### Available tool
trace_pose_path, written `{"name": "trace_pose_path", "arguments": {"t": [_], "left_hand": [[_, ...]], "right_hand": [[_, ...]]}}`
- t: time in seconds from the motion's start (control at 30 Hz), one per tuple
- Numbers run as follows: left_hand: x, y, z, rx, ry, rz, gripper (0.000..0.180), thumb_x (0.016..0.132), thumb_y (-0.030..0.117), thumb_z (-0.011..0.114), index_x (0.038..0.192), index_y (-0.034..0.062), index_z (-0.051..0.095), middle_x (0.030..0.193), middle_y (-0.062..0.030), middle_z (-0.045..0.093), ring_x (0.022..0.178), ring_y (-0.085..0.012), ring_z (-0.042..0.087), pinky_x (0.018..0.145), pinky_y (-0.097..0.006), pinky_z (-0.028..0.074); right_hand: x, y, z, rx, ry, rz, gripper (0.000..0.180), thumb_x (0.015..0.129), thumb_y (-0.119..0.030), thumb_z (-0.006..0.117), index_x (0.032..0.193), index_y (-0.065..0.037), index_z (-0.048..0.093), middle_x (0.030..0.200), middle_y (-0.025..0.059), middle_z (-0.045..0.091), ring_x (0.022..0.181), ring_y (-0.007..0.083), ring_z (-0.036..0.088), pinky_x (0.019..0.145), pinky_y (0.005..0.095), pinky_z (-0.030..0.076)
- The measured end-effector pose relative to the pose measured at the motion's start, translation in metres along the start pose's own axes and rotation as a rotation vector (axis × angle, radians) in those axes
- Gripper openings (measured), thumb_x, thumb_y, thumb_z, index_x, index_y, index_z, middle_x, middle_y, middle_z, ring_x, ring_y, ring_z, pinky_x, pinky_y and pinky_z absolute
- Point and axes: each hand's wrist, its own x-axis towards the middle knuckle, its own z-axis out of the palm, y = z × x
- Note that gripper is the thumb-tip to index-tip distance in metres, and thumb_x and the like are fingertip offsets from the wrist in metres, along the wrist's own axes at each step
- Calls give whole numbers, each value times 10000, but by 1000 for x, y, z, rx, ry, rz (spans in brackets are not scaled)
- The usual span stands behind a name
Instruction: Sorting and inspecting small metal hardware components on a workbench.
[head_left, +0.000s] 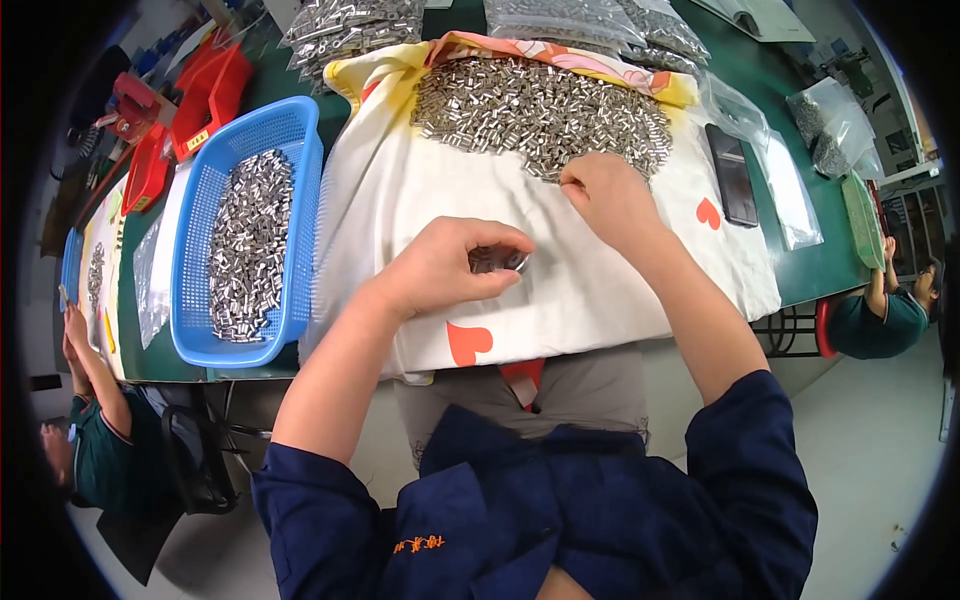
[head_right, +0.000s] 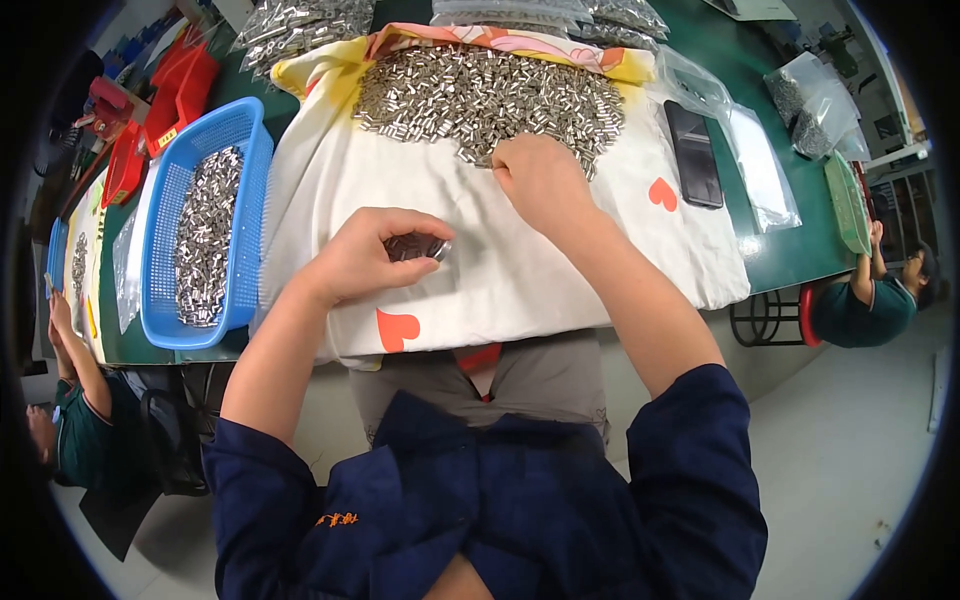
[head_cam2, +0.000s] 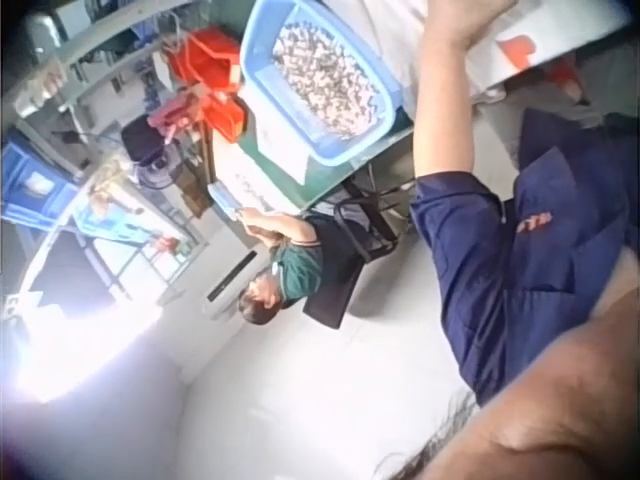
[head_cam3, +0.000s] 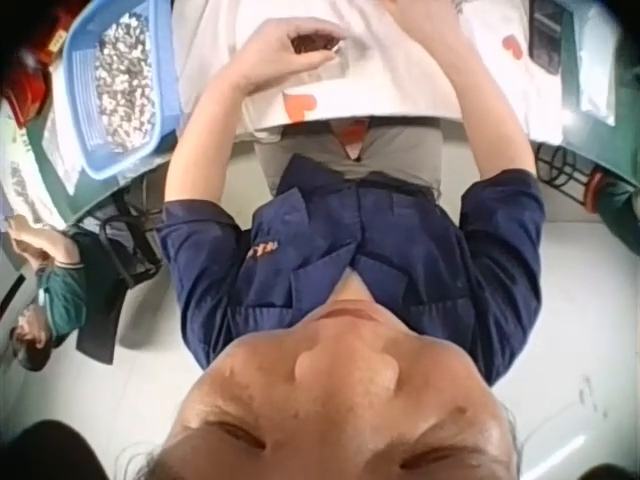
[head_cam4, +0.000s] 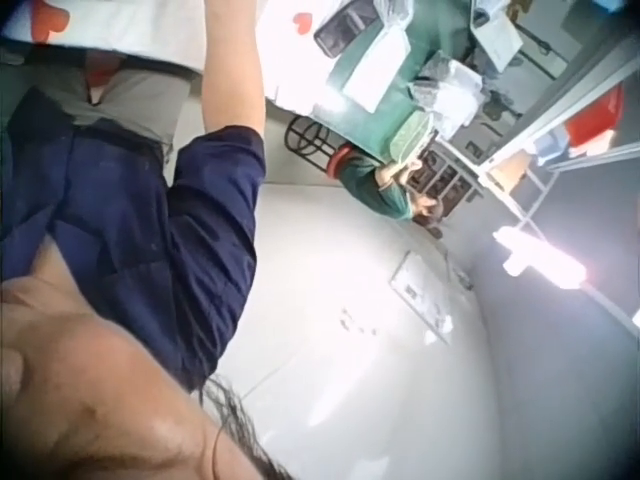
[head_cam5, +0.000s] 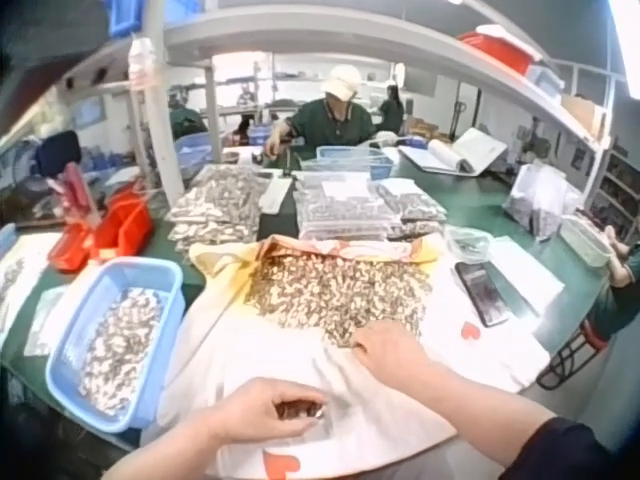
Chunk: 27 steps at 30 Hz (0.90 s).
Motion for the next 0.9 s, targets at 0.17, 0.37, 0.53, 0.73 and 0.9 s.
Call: {"name": "trace_pose_path", "arguments": {"t": [0.17,0.37,0.53,0.73,0.9], "left_hand": [[3,-3,4,-189,-23,-70,285,725,-2,594,1009,12,578,859,-23,593,763,-75,535,679,-201,443],[9,-18,-16,-597,196,35,309,781,3,559,1087,9,522,978,-55,594,887,-117,567,786,-244,448],[11,-33,-24,-675,214,28,339,783,3,562,1115,-2,492,1007,-77,584,901,-149,577,802,-267,451],[17,-35,-26,-775,218,42,338,780,-2,573,1108,-2,490,1020,-85,576,913,-141,570,817,-261,455],[16,-33,-25,-721,232,-1,354,784,-26,564,1129,-14,484,1022,-81,572,913,-124,563,808,-238,457]], "right_hand": [[0,-3,1,-47,-28,16,74,714,-96,551,732,-29,576,736,122,572,715,289,546,645,369,438],[21,-39,-13,720,26,215,97,714,-116,578,762,-33,591,708,75,603,629,165,578,606,269,459],[17,-52,9,1107,-66,273,84,741,-7,593,825,-7,587,783,7,590,699,59,518,635,193,417],[19,-44,12,993,-15,167,83,708,-58,614,780,-17,619,717,15,594,609,73,521,576,209,435],[18,-46,7,954,-55,153,83,710,-53,609,784,-17,619,725,27,595,623,89,533,569,216,439]]}}
